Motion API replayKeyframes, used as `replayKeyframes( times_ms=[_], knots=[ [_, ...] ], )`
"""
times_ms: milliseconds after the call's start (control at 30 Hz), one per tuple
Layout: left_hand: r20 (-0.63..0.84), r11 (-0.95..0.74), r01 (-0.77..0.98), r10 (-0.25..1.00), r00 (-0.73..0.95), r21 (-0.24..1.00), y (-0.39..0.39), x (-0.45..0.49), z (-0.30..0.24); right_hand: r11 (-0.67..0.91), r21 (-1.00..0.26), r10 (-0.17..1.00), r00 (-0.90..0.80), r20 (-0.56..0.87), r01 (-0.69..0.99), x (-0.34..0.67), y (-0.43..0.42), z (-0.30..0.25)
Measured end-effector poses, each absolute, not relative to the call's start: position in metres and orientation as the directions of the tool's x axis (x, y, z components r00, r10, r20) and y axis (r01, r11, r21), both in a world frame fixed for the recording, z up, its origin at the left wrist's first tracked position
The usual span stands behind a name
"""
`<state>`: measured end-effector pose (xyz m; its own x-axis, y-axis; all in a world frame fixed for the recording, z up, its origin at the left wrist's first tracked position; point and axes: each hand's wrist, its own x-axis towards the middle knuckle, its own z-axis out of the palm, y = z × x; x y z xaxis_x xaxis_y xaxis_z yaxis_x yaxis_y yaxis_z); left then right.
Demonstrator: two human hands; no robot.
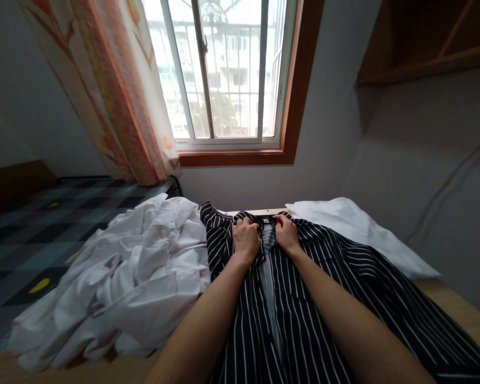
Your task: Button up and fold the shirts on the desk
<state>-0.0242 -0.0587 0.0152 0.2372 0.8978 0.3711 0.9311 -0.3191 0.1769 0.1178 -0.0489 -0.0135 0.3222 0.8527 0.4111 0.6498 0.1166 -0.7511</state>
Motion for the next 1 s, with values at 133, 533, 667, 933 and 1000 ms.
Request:
replayKeyframes(
  times_ms=[133, 533, 667, 933, 1000],
  knots=[
    [0.397, -0.324, 0.912, 0.894, 0.209, 0.252, -0.059, -0.023, 0.015, 0.155, -0.758, 0.836, 0.324, 0.442, 0.633, 0.117, -0.049, -0.016],
    [0.642, -0.497, 0.763, 0.753, 0.143, 0.414, -0.063, -0.024, 0.011, 0.253, -0.869, 0.838, 0.352, 0.416, 0.426, 0.112, -0.054, -0.005],
    [0.661, -0.552, 0.774, 0.71, 0.242, 0.31, -0.065, -0.024, 0.011, 0.251, -0.91, 0.879, 0.316, 0.357, 0.33, 0.109, -0.053, -0.006],
    [0.624, -0.617, 0.694, 0.719, 0.306, 0.371, -0.063, -0.022, 0.01, 0.288, -0.939, 0.897, 0.292, 0.333, 0.186, 0.115, -0.033, -0.023],
    [0.58, -0.544, 0.67, 0.789, 0.203, 0.505, -0.061, -0.021, 0.011, 0.301, -0.94, 0.902, 0.27, 0.336, 0.163, 0.116, -0.032, -0.024]
  ],
)
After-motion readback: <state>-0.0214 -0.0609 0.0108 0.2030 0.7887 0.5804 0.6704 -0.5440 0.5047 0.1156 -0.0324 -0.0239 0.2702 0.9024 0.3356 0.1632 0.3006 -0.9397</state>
